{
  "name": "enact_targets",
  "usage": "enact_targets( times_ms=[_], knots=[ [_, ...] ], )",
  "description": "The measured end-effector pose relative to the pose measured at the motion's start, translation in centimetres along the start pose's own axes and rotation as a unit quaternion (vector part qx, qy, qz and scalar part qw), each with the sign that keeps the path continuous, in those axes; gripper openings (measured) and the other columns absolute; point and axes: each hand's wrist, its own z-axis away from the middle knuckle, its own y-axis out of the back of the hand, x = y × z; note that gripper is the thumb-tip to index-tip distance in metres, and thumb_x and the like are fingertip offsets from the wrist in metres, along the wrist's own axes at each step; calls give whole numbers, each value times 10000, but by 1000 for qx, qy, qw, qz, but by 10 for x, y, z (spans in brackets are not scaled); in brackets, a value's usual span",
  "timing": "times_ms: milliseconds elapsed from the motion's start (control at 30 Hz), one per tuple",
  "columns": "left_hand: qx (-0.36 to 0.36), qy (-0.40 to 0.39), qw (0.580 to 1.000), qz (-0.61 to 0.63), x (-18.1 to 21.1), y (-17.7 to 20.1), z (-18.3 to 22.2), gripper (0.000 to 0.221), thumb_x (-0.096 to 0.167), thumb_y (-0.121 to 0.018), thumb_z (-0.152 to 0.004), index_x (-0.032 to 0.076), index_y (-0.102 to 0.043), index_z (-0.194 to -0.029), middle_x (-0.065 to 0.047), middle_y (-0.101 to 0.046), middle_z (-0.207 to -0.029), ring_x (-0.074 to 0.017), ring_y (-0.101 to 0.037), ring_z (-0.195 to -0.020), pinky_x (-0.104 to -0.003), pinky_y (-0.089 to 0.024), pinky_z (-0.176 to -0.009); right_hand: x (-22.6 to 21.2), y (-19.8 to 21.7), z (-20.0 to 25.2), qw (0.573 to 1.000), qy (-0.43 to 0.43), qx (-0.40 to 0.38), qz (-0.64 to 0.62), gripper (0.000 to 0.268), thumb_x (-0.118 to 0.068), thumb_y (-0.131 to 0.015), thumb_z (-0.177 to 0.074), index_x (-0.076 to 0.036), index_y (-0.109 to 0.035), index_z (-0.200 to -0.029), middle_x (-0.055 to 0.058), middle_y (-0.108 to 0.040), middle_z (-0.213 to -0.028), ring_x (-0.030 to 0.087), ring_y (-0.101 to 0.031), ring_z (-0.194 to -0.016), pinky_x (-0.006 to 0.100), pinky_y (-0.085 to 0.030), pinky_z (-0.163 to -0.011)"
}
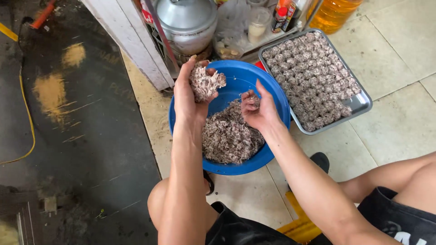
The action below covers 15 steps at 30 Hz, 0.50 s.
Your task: Roll a food mixture into small balls and place them onto a metal tray.
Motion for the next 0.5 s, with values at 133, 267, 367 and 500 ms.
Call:
enact_targets(
  times_ms=[133,267,367,500],
  knots=[
    [-10,28,1000,-3,-4,-3,-6,380,405,-634,-947,56,-693,-1087,-59,-741,-856,-172,-727,-706,-313,-569,-462,-16,19,-8,986,-21,-161,44,439,-447,-741,-1043,-127,-566,-798,-5,-562,-749,77,-490,-547,233,-367,-441],
    [-18,48,999,12,-11,-15,-10,338,386,-671,-943,74,-701,-1067,-45,-735,-865,-170,-736,-736,-321,-555,-475,-22,-70,89,991,91,53,84,315,-367,-584,-986,-56,-539,-998,100,-589,-931,146,-569,-615,250,-453,-489],
    [-16,62,998,13,-16,-23,-10,340,372,-675,-953,52,-716,-1060,-51,-738,-873,-177,-735,-744,-321,-556,-491,-64,-59,109,981,146,111,66,293,-287,-529,-1033,-8,-577,-1110,142,-640,-988,165,-609,-634,237,-510,-510],
    [-12,73,997,-4,-25,-26,-15,329,359,-654,-967,47,-715,-1053,-54,-738,-871,-184,-733,-743,-323,-557,-490,-171,52,92,978,189,82,9,306,-370,-601,-1003,-69,-592,-950,38,-594,-706,81,-440,-447,202,-347,-311]
  ],
)
